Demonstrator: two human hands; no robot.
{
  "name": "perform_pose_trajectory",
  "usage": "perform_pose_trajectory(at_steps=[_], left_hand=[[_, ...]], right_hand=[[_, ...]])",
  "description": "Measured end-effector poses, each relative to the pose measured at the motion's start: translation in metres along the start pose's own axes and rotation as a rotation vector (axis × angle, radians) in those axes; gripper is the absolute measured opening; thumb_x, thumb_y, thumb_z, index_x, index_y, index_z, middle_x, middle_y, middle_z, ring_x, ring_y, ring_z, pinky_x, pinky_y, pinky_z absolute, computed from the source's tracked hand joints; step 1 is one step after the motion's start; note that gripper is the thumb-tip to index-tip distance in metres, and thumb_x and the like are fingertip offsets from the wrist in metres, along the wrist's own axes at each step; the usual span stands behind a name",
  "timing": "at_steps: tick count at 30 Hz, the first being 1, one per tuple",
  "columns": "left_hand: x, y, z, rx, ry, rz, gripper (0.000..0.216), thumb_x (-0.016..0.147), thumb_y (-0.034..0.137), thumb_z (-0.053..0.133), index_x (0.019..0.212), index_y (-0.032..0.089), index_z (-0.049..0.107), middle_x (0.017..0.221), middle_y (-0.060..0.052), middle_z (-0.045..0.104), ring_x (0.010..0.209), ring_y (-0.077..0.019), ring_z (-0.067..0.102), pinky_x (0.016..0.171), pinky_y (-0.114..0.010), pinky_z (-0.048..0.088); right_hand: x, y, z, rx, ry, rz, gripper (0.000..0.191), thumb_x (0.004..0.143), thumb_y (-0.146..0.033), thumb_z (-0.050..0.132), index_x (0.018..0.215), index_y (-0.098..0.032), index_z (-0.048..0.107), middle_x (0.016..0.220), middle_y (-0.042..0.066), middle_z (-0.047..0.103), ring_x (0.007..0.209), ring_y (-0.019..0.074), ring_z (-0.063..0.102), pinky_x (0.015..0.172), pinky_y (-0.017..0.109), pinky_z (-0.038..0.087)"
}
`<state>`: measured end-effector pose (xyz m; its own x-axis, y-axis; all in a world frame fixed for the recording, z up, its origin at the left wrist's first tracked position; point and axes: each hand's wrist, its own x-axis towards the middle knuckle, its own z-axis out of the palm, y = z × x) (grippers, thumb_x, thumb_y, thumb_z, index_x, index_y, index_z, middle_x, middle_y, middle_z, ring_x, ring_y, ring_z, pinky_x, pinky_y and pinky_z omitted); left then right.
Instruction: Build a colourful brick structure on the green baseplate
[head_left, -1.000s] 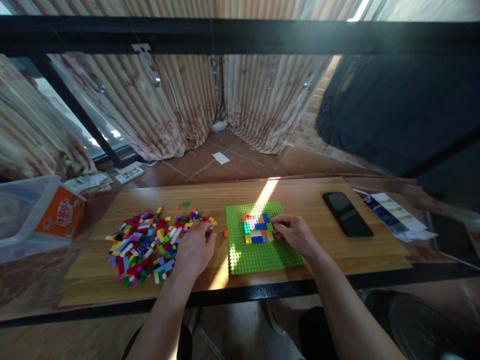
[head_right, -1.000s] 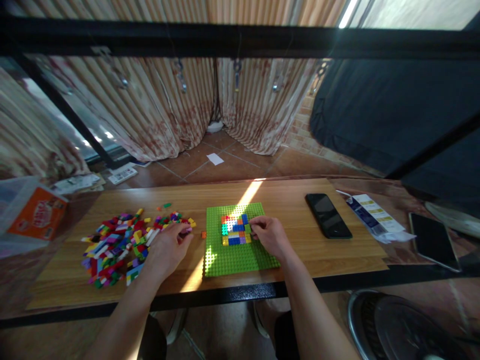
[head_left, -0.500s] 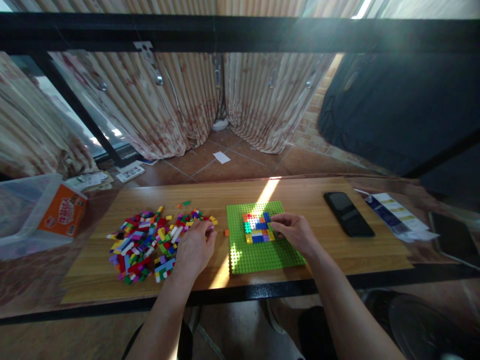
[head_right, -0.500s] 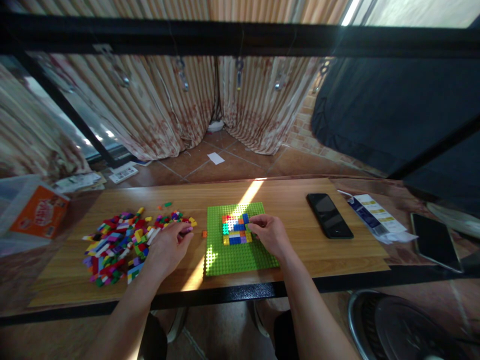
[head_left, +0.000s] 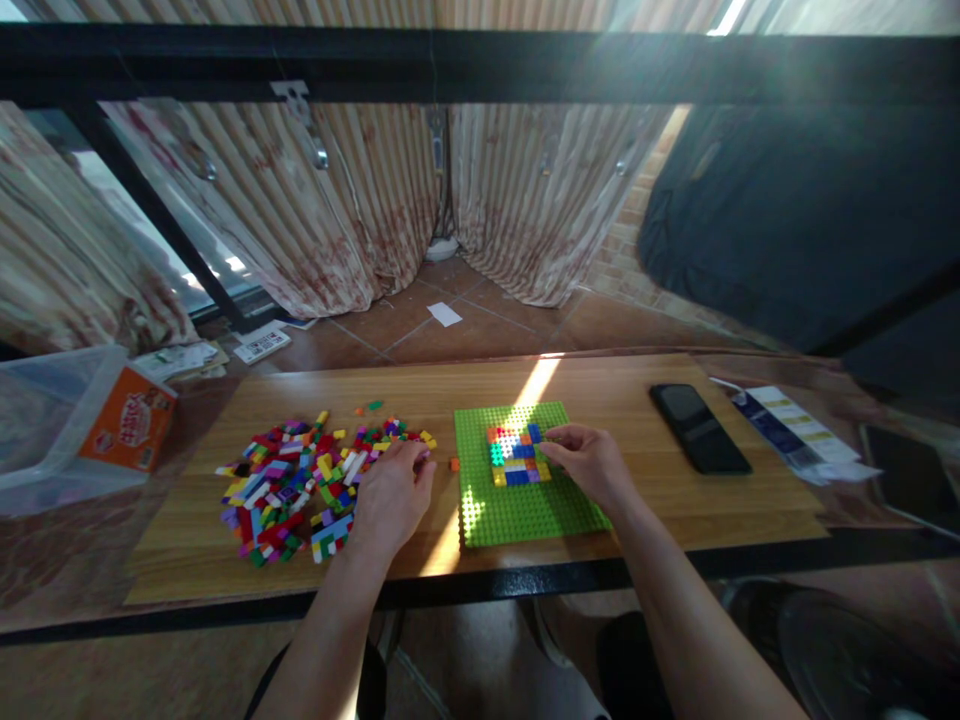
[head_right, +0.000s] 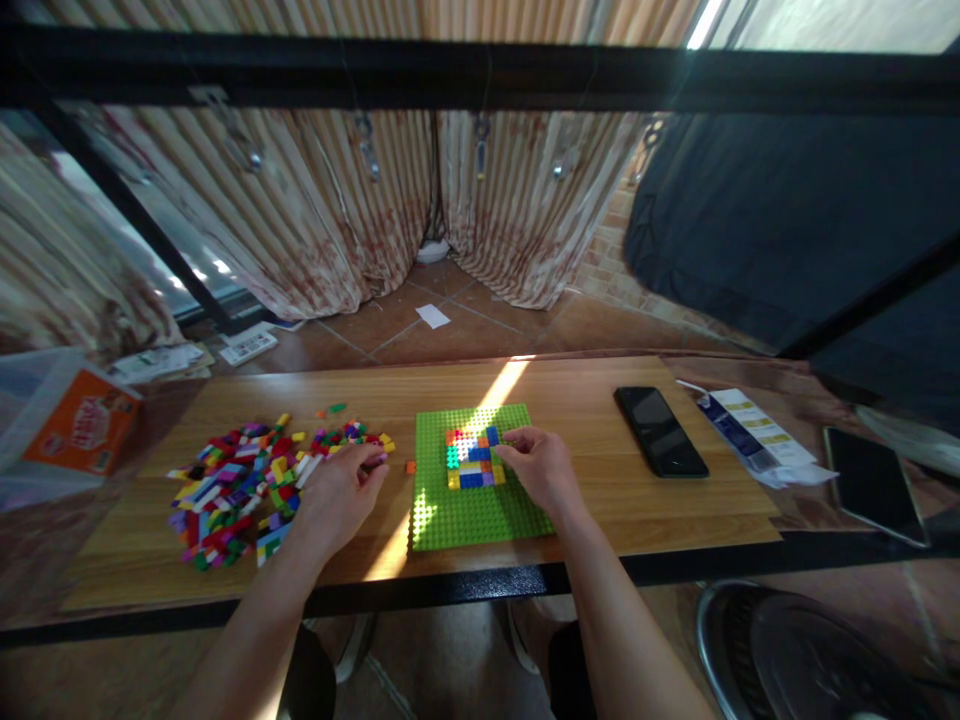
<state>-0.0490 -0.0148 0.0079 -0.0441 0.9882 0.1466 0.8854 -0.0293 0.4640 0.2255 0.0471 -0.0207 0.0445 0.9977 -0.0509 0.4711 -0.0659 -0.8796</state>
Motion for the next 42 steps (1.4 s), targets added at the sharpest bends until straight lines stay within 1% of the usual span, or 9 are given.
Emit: perform_pose_trajectory(at_steps=[5,11,22,24,27,29,31,38,42], left_hand=[[0.000,0.003,-0.001,0.009,-0.013,-0.001,0.016,0.085,0.022,0.053,0.097,0.016,0.063,0.095,-0.008,0.069,0.089,-0.0221,0.065,0.081,-0.036,0.050],[-0.002,0.007,0.000,0.014,-0.009,0.000,0.016,0.085,0.022,0.054,0.098,0.017,0.063,0.095,-0.008,0.068,0.089,-0.0225,0.064,0.080,-0.036,0.051],[0.001,0.016,0.001,-0.001,0.014,0.035,0.014,0.087,0.021,0.051,0.091,0.018,0.063,0.090,-0.007,0.068,0.088,-0.0213,0.064,0.079,-0.034,0.051],[0.001,0.016,0.002,-0.003,0.017,0.048,0.014,0.087,0.022,0.050,0.091,0.018,0.063,0.092,-0.007,0.068,0.090,-0.0211,0.064,0.081,-0.035,0.050],[0.002,0.016,0.003,0.000,0.009,0.062,0.014,0.087,0.022,0.050,0.091,0.018,0.063,0.095,-0.007,0.068,0.091,-0.0215,0.064,0.083,-0.036,0.050],[0.003,0.016,0.002,-0.001,0.001,0.064,0.014,0.087,0.022,0.050,0.091,0.018,0.063,0.095,-0.007,0.068,0.089,-0.0213,0.064,0.081,-0.035,0.050],[0.003,0.017,0.002,-0.005,-0.005,0.069,0.014,0.087,0.022,0.050,0.091,0.018,0.063,0.094,-0.007,0.068,0.086,-0.0205,0.064,0.079,-0.034,0.050],[0.001,0.016,0.001,-0.018,-0.005,0.068,0.013,0.087,0.022,0.051,0.091,0.018,0.063,0.093,-0.007,0.068,0.085,-0.0197,0.063,0.077,-0.033,0.050],[0.000,0.016,-0.001,-0.023,0.004,0.065,0.013,0.087,0.021,0.051,0.092,0.018,0.062,0.094,-0.006,0.068,0.086,-0.0196,0.064,0.077,-0.033,0.050]], right_hand=[[0.000,-0.001,0.001,-0.011,0.003,0.006,0.024,0.067,-0.038,0.071,0.077,-0.017,0.072,0.064,0.004,0.068,0.055,0.0141,0.057,0.049,0.026,0.040],[0.001,-0.007,-0.002,-0.054,-0.047,0.006,0.021,0.067,-0.038,0.070,0.065,-0.017,0.069,0.056,0.003,0.064,0.051,0.0139,0.054,0.046,0.026,0.036],[-0.002,-0.012,0.000,-0.164,-0.040,-0.081,0.023,0.071,-0.038,0.065,0.059,-0.019,0.062,0.058,0.001,0.062,0.055,0.0136,0.054,0.052,0.026,0.037],[-0.002,-0.011,-0.001,-0.130,-0.058,-0.069,0.024,0.071,-0.040,0.066,0.059,-0.019,0.061,0.057,0.001,0.061,0.054,0.0130,0.053,0.051,0.025,0.037],[-0.002,-0.009,-0.002,0.042,-0.098,0.011,0.033,0.073,-0.048,0.062,0.061,-0.018,0.059,0.056,0.001,0.061,0.051,0.0118,0.052,0.049,0.024,0.038],[-0.002,-0.008,-0.002,0.153,-0.094,0.065,0.039,0.076,-0.054,0.058,0.063,-0.018,0.058,0.058,0.002,0.063,0.050,0.0117,0.052,0.048,0.023,0.039],[0.000,-0.007,-0.001,0.168,-0.078,0.077,0.042,0.079,-0.057,0.054,0.064,-0.018,0.058,0.059,0.003,0.063,0.050,0.0121,0.053,0.047,0.023,0.039],[0.004,-0.011,0.003,-0.258,-0.009,-0.079,0.045,0.081,-0.056,0.055,0.054,-0.020,0.059,0.053,0.003,0.060,0.050,0.0138,0.051,0.048,0.026,0.031],[0.004,-0.015,0.005,-0.341,0.026,-0.111,0.044,0.079,-0.055,0.056,0.051,-0.020,0.059,0.053,0.002,0.060,0.050,0.0140,0.049,0.048,0.027,0.028]])
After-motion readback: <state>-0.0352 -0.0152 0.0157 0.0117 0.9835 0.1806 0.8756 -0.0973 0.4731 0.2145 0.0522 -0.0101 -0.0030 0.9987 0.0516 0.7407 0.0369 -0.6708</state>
